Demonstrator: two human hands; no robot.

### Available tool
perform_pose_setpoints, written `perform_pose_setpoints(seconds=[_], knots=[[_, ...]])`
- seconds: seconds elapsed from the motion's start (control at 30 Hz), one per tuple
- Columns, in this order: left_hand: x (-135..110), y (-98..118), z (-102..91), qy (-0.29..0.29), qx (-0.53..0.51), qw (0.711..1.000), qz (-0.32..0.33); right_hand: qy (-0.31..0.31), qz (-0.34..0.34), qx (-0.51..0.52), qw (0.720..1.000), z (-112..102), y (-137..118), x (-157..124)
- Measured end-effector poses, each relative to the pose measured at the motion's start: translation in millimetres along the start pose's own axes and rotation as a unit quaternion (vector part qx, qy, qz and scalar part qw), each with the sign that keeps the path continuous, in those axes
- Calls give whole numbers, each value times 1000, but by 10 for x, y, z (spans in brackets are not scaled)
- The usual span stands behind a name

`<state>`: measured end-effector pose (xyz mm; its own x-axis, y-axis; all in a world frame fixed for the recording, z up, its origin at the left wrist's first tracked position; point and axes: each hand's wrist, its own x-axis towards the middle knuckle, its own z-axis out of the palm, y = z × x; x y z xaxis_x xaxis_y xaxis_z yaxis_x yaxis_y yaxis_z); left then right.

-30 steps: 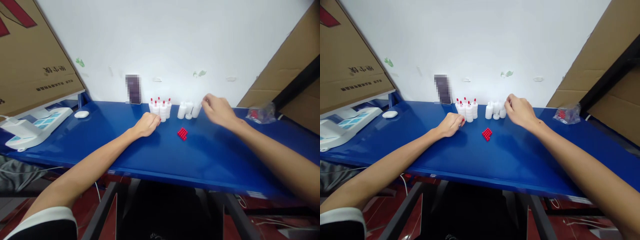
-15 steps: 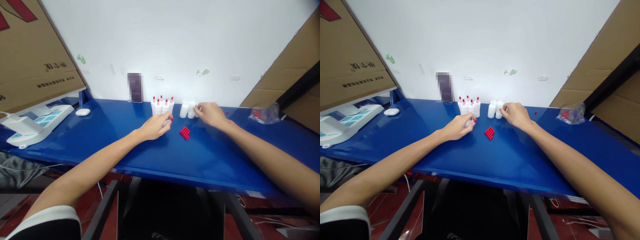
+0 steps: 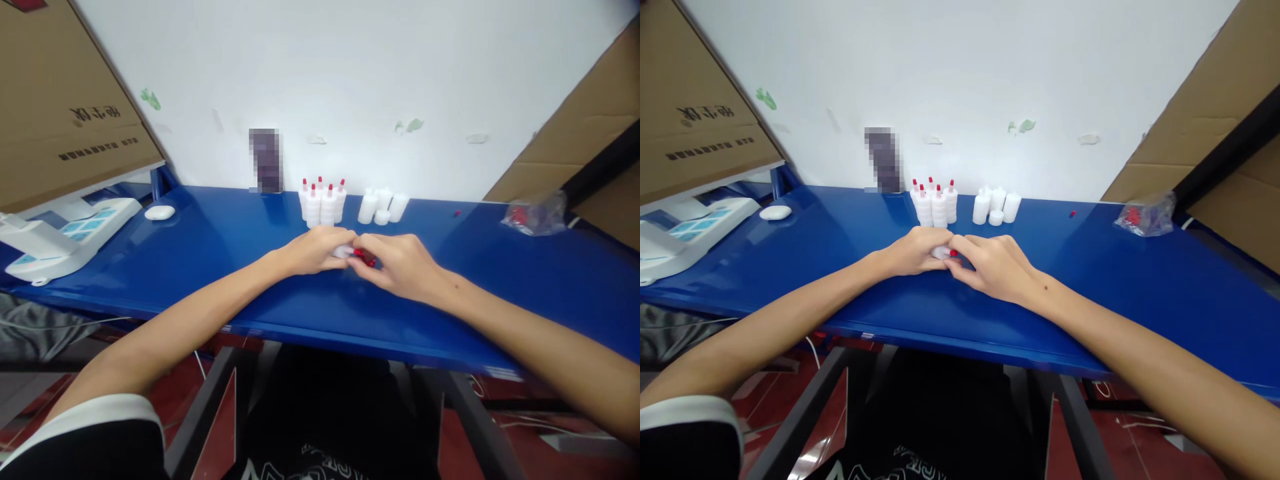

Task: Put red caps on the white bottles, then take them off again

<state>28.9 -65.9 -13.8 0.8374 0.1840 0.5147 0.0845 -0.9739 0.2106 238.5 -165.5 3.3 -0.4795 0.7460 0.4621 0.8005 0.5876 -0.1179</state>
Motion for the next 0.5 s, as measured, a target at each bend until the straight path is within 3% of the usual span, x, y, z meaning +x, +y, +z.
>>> perform_pose_setpoints(seconds=[0.13, 0.23, 0.37, 0.43, 0.5], knots=[[27, 33, 42, -15, -13, 1000, 10, -27, -28, -27, 999, -21, 12, 26], [33, 55, 34, -12, 6, 1000, 21, -25, -33, 22, 999, -52, 61, 17], [-16, -22, -35, -23, 87, 995, 32, 3, 32, 97, 995, -145, 200, -7], [-58, -97, -79, -14, 91, 996, -7, -26, 61, 102, 993, -201, 319, -14], [-93, -167, -117, -2, 87, 995, -49, -99, 75, 80, 989, -237, 452, -19]])
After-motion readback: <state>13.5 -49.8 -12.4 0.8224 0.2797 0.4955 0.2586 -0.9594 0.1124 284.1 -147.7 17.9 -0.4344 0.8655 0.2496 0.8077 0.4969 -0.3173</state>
